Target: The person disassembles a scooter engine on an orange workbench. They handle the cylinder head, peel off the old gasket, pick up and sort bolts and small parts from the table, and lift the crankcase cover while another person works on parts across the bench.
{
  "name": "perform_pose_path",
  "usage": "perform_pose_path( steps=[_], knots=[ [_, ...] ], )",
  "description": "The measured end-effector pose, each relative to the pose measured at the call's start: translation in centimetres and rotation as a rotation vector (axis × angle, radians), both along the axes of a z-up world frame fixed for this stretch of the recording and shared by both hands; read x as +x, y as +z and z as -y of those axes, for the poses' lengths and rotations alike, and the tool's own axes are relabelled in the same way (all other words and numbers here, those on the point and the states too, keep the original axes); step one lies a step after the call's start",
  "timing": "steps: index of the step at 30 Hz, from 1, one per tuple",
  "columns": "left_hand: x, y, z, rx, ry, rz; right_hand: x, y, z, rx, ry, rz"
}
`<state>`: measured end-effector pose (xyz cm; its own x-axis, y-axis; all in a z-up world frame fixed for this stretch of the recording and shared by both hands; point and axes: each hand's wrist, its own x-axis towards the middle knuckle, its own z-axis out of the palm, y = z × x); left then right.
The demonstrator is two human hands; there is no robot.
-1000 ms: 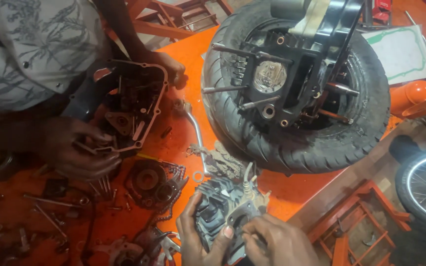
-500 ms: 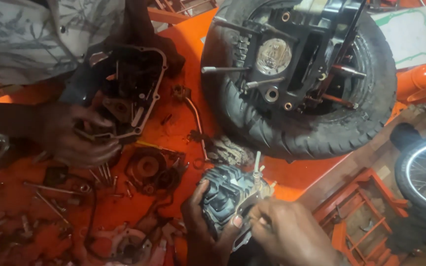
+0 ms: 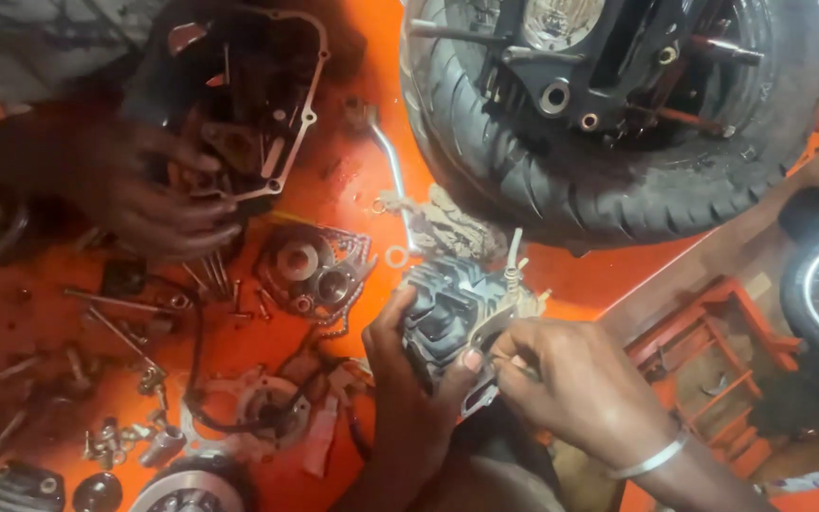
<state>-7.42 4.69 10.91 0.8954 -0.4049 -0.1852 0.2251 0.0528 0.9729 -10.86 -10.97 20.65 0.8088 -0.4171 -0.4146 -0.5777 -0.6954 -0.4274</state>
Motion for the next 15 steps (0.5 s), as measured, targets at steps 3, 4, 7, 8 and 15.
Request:
perform_pose_path(
  steps=[3, 4, 7, 8, 15],
  knots=[
    [0.5, 0.1, 0.6, 0.16, 0.016, 0.166, -0.5, -0.8, 0.8, 0.019, 0.005, 0.008],
    [0.4, 0.1, 0.5, 0.128, 0.028, 0.171, -0.8, -1.1, 0.6, 0.009, 0.01, 0.033],
    [0.7, 0.5, 0.0, 0.148, 0.029, 0.218, -0.3, -0.8, -0.3, 0.02, 0.0, 0.044],
    [0.8, 0.7, 0.2, 0.187, 0.008, 0.25, -0.1, -0.4, -0.5, 0.028, -0.025, 0.02],
    [1.1, 0.7, 0.0, 0.196, -0.022, 0.25, -0.7, -0.9, -0.2, 0.002, 0.038, 0.126]
  ],
)
